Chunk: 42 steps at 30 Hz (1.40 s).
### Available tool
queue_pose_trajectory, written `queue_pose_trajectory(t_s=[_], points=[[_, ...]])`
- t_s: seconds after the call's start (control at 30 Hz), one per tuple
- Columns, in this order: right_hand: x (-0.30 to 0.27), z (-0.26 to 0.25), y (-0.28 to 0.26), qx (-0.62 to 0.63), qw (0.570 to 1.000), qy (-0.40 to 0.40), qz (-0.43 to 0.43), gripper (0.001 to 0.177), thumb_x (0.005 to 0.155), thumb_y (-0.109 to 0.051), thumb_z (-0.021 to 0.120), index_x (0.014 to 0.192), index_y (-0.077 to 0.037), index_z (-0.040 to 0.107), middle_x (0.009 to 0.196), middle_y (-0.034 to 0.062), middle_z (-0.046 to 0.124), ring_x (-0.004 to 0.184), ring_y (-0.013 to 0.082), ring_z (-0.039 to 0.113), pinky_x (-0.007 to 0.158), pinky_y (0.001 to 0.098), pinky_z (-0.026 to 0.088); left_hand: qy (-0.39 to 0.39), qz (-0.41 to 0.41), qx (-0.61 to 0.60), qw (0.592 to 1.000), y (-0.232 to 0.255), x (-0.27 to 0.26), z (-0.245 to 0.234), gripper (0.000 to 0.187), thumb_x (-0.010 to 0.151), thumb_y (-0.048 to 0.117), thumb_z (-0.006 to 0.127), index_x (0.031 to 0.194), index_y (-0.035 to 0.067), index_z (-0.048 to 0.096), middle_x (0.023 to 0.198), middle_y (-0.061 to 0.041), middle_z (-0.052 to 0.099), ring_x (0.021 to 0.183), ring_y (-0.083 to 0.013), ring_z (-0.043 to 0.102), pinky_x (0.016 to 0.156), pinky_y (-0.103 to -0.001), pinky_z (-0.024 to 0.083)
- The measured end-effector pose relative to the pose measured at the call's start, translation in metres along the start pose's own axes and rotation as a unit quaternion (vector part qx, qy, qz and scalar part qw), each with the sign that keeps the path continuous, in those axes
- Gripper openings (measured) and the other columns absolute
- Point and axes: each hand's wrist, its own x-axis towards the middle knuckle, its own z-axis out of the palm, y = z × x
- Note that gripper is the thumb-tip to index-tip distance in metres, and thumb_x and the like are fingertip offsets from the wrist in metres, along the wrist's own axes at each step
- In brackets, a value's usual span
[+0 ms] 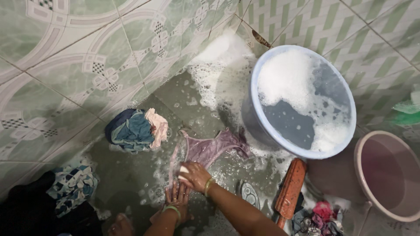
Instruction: The person washes various pieces of clothing by hand in a tiled room. They scrub a blue garment, a light pink cloth, a green item, and a purple garment using a bar of soap and a wooden washboard, rinsing them in a bucket of soapy water.
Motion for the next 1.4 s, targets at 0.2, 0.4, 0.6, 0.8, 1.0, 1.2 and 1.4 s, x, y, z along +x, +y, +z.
queue_pose_trajectory(t_s=[0.2,0.4,0.6,0.8,1.0,1.2,1.4], points=[[-0.023,0.082,-0.087,0.916,0.251,-0.291,0.115,0.037,0.087,-0.025,0.075,0.117,-0.004,0.069,0.113,0.0200,0.069,0.103,0.0381,0.065,0.092,0.0465,0.052,0.020,-0.001,-0.010,1.000,0.002,-0.007,-0.004,0.137,0.080,0.061,0.080,0.162,0.011,-0.018,0.171,-0.015,-0.025,0.155,-0.0463,-0.022,0.122,-0.067,-0.007],[-0.057,0.138,-0.133,0.785,0.117,-0.608,0.039,0.070,0.094,-0.064,0.059,0.116,0.001,0.071,0.100,0.0232,0.076,0.093,0.0353,0.073,0.086,0.0461,0.053,0.034,0.000,0.001,0.999,0.001,-0.008,-0.001,0.138,0.080,0.064,0.079,0.161,0.011,-0.020,0.170,-0.016,-0.024,0.156,-0.0457,-0.021,0.122,-0.067,-0.008],[-0.107,0.147,-0.060,0.767,0.157,-0.571,-0.245,0.064,0.106,-0.060,0.036,0.128,-0.007,0.065,0.093,0.0193,0.075,0.084,0.0271,0.071,0.085,0.0448,0.055,0.035,0.005,-0.001,0.999,-0.001,-0.005,0.002,0.136,0.083,0.063,0.076,0.161,0.012,-0.023,0.170,-0.016,-0.027,0.156,-0.0440,-0.022,0.121,-0.068,-0.009],[-0.100,0.124,0.011,0.724,0.037,-0.625,-0.288,0.050,0.105,-0.047,0.038,0.138,-0.016,0.058,0.090,0.0158,0.074,0.079,0.0262,0.072,0.080,0.0397,0.061,0.006,-0.006,-0.004,1.000,0.001,-0.003,-0.001,0.136,0.085,0.062,0.075,0.160,0.014,-0.028,0.168,-0.015,-0.033,0.154,-0.0435,-0.028,0.120,-0.067,-0.015],[-0.122,0.081,0.004,0.888,0.064,-0.432,-0.146,0.041,0.108,-0.039,0.051,0.123,-0.007,0.072,0.103,0.0157,0.074,0.080,0.0241,0.071,0.073,0.0380,0.058,0.005,-0.009,-0.013,1.000,0.002,-0.005,0.000,0.137,0.084,0.061,0.076,0.159,0.014,-0.028,0.168,-0.015,-0.034,0.154,-0.0437,-0.030,0.120,-0.068,-0.015],[-0.109,0.064,-0.044,0.764,-0.029,-0.642,0.056,0.040,0.110,-0.039,0.055,0.115,-0.006,0.077,0.078,0.0247,0.066,0.061,0.0268,0.053,0.059,0.0488,0.045,0.014,0.001,-0.020,1.000,-0.001,-0.001,0.004,0.139,0.082,0.061,0.077,0.160,0.014,-0.027,0.168,-0.015,-0.035,0.153,-0.0441,-0.030,0.119,-0.068,-0.015],[-0.057,0.081,-0.036,0.887,0.312,-0.325,0.104,0.035,0.086,-0.024,0.070,0.113,-0.003,0.066,0.097,0.0201,0.067,0.086,0.0428,0.064,0.075,0.0483,0.052,0.008,-0.007,-0.021,1.000,0.001,-0.001,0.002,0.139,0.081,0.060,0.079,0.160,0.014,-0.026,0.168,-0.015,-0.034,0.154,-0.0443,-0.029,0.120,-0.068,-0.014]])
